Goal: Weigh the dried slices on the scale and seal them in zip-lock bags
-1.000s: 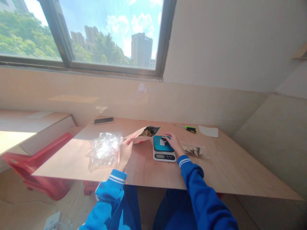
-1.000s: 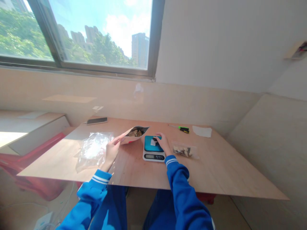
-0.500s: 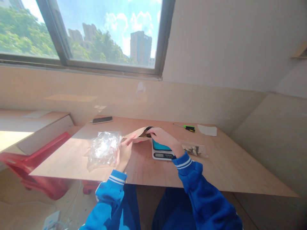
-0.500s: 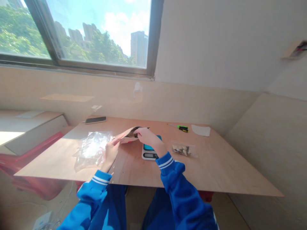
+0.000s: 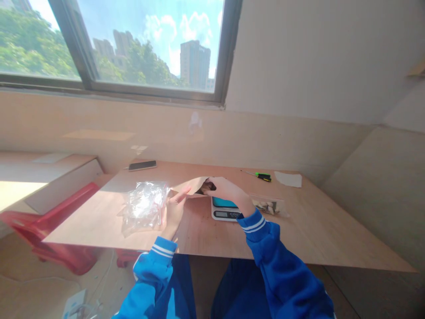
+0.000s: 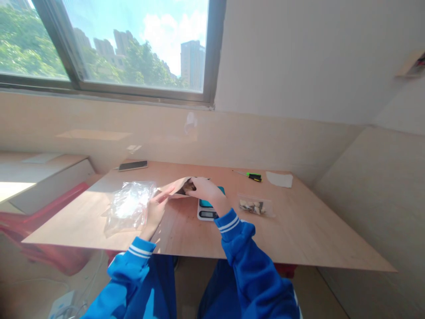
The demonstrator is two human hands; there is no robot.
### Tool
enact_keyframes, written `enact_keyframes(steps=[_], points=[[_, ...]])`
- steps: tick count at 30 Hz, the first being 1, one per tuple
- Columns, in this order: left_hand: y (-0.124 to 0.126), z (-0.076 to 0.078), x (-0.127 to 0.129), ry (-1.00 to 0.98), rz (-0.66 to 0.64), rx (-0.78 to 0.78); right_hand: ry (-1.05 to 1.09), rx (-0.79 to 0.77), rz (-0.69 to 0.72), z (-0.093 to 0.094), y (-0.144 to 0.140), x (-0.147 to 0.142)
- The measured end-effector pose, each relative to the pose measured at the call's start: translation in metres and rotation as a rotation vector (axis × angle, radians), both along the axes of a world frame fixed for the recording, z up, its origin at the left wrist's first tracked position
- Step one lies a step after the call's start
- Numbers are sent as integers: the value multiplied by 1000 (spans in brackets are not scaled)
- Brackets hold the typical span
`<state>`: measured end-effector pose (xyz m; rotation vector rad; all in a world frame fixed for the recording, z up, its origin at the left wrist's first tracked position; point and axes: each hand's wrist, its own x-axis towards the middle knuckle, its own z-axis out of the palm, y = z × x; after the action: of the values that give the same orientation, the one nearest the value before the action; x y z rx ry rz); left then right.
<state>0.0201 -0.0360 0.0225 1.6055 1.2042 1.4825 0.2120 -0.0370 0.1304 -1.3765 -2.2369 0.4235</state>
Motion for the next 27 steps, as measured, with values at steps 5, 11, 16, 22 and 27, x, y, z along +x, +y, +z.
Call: enact_keyframes(steps=[5,11,16,22,27], points=[[2,6,0,6,2,14,96,63,-32,21,-20,13],[5,4,-1,9,17,26,295,-75,-64,28,-37,45],[9,5,-3,-5,24,35,441,-210,12,-5,-39,79],[6,2,-2,-18,17,35,184,-29,-248,-80,-8,76],[5,-1,-7,-8,8,30,160,122,-293,-90,-3,57]])
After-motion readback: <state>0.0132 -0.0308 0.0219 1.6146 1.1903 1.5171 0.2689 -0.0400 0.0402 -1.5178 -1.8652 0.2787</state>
